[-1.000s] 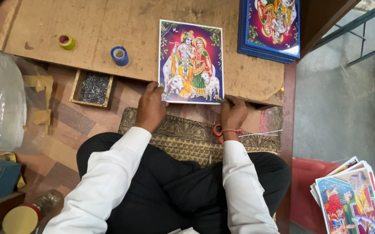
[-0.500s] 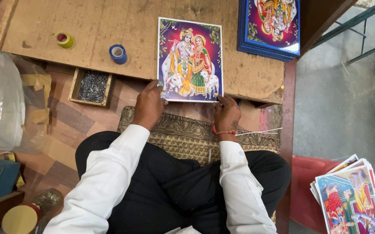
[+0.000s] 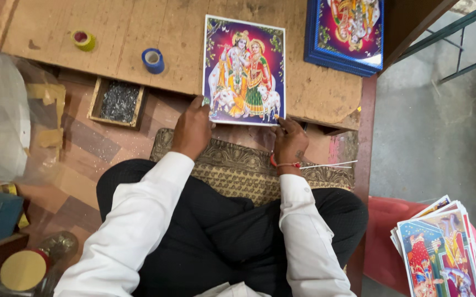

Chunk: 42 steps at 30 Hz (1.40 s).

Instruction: The person sits on the floor and applies blue decorative tape to the edges of a laminated picture mounted on cardboard. They use scissors to cut the tape and smooth it down, then flip the picture to apply tape to the back edges.

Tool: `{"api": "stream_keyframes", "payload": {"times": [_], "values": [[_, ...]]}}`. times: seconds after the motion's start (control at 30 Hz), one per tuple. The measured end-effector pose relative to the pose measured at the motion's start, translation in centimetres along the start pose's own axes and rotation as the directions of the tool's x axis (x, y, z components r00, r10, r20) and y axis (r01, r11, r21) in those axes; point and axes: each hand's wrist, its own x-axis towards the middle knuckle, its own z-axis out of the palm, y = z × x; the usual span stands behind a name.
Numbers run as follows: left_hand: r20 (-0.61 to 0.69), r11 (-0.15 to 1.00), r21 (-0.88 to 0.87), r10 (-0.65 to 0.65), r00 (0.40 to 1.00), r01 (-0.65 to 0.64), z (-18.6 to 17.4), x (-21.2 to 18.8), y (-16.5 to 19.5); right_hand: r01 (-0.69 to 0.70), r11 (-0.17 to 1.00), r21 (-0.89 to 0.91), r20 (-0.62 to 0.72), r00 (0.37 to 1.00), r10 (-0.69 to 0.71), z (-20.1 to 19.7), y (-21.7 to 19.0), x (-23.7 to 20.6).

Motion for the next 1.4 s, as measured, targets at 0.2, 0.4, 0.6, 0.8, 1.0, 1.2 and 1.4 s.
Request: {"api": "stream_keyframes", "payload": {"times": [0.2, 0.4, 0.6, 0.8, 1.0, 1.2, 1.4], "values": [[-0.092, 0.998, -0.009, 0.053, 0.994, -0.054, 0.6, 0.3, -0.8, 0.078, 0.997, 0.016, -0.029, 0.997, -0.078, 0.1, 0.0, 0.2], [-0.110, 0.998, -0.049, 0.040, 0.993, -0.045, 0.6, 0.3, -0.8, 0.015, 0.999, 0.050, -0.016, 1.000, -0.014, 0.2, 0.0, 0.3], [-0.140, 0.991, -0.132, -0.003, 0.990, -0.016, 0.3, 0.3, -0.2, 0.021, 0.998, 0.053, -0.036, 0.999, -0.019, 0.5, 0.6, 0.3], [-0.147, 0.984, -0.165, 0.046, 0.988, -0.070, 0.4, 0.3, 0.0, -0.017, 0.994, 0.108, 0.002, 1.000, 0.017, 0.4, 1.1, 1.2], [-0.089, 0.973, -0.215, -0.104, 0.991, 0.083, 0.8, 0.2, 0.8, -0.284, 0.953, 0.103, 0.123, 0.954, 0.272, -0.2, 0.5, 1.5], [-0.460, 0.973, -0.109, -0.230, 0.857, 0.203, -1.3, 3.4, -1.5, -0.290, 0.892, 0.347, 0.023, 0.953, 0.301, -1.3, 0.8, 0.4], [-0.482, 0.962, 0.026, -0.226, 0.846, 0.272, -3.6, 7.5, -5.5, -0.550, 0.732, 0.403, 0.431, 0.819, 0.378, -3.2, -1.3, -5.6]]}}
